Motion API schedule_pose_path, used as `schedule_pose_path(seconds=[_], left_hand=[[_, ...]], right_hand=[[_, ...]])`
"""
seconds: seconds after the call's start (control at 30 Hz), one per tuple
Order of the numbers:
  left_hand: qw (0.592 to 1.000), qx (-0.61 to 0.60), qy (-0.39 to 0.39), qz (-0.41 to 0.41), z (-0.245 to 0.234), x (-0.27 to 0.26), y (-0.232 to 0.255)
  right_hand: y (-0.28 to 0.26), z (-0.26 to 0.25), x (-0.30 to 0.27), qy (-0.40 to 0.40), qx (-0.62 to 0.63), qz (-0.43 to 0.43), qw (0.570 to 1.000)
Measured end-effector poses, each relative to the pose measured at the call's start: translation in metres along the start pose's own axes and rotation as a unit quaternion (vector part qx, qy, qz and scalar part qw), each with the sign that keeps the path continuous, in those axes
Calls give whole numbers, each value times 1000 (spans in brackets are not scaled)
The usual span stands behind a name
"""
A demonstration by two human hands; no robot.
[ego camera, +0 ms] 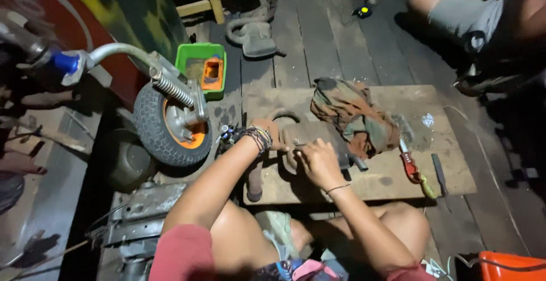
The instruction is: Cleaning and inspecting a motorcycle exhaust muffler and pipe using a cloth
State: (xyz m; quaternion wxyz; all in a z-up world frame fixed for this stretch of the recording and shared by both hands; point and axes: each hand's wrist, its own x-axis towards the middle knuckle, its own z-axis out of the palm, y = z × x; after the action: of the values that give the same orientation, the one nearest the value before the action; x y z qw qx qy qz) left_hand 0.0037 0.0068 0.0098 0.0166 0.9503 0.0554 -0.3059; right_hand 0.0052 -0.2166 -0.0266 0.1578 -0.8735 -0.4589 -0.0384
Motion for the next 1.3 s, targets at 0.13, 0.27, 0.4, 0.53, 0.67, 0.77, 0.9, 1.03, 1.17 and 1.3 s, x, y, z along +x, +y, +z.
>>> schedule_pose_path(seconds=[0.13,0.27,0.4,0.53,0.67,0.77,0.9,1.03,1.17,1.3], left_hand=[[996,-74,-20,39,-16,-6,5],[1000,-4,-2,-11,-31,-47,13],[1000,-10,20,2,-3,3,-2],[1000,16,20,-13,-8,-8,5],[999,28,5,-16,-15,-17,5],[1000,18,9,-19,-38,-48,10],[999,23,20,-23,-4,0,-1],[999,-31,1,5,-40,-45,15],[999,0,11,-35,-41,-59,22],[999,-10,42,-21,8,2,-1]], right_hand=[[4,17,35,11,4,36,999],[11,28,50,23,5,17,1000],[7,23,14,-7,15,40,999],[-1,17,29,18,-1,35,999],[3,23,53,25,-4,24,999],[9,19,46,15,3,12,1000],[-16,-22,6,-26,16,18,999],[3,14,25,-40,-9,21,999],[11,31,42,-6,-36,11,999],[-7,-12,16,-22,-4,7,1000]])
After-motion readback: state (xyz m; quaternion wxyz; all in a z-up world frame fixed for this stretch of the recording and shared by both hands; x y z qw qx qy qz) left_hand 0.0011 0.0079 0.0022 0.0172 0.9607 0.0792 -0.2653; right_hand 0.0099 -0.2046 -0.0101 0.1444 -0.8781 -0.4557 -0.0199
